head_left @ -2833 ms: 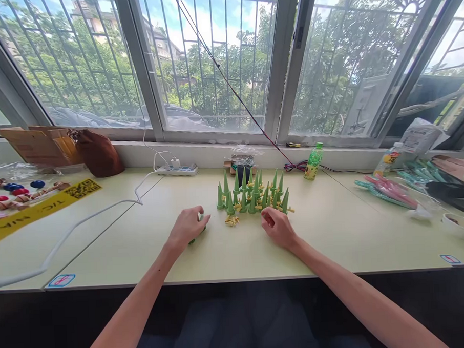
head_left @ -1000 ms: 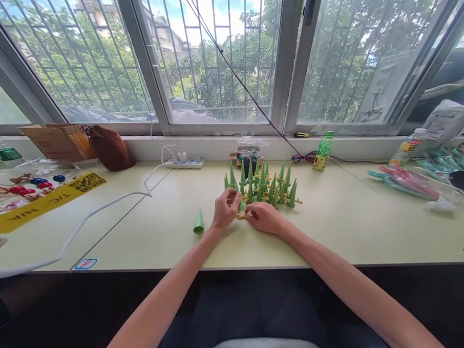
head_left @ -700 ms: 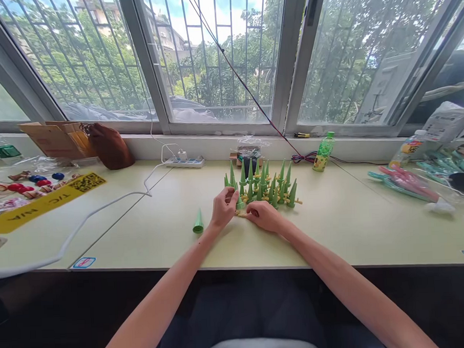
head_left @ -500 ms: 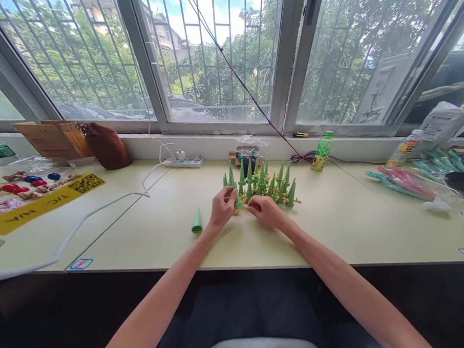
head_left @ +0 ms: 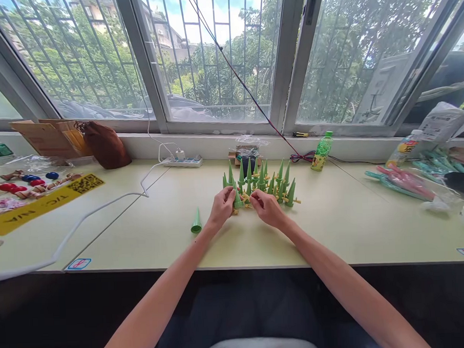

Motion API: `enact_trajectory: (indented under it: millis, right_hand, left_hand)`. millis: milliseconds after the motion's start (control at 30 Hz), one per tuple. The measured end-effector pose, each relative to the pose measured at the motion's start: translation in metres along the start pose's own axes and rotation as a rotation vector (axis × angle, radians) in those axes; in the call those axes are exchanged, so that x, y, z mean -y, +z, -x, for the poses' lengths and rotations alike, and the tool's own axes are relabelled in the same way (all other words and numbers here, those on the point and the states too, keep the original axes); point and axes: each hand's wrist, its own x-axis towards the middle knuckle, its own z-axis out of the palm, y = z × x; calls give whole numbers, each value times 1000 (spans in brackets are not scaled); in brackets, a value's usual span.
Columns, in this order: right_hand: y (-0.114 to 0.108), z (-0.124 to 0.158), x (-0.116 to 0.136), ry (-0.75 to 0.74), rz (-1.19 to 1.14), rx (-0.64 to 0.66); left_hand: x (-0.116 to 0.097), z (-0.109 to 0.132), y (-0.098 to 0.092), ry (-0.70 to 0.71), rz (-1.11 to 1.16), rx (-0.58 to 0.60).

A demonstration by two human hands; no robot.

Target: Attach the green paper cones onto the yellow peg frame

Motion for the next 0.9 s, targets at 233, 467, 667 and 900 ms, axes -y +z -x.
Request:
enact_trajectory:
  millis: [233, 467, 667, 900]
  right_hand:
    - [-1, 0, 1, 7, -16, 7]
    - [0, 0, -2, 11, -8, 13]
    - [0, 0, -1, -4, -3, 20]
    - [0, 0, 1, -8, 12, 17]
  left_hand:
    - [0, 0, 1, -39, 25, -16]
    - [-3, 2, 1, -71, 15, -17]
    - [-2, 0, 0, -52, 14, -46]
    - [5, -3, -2, -21, 10, -98]
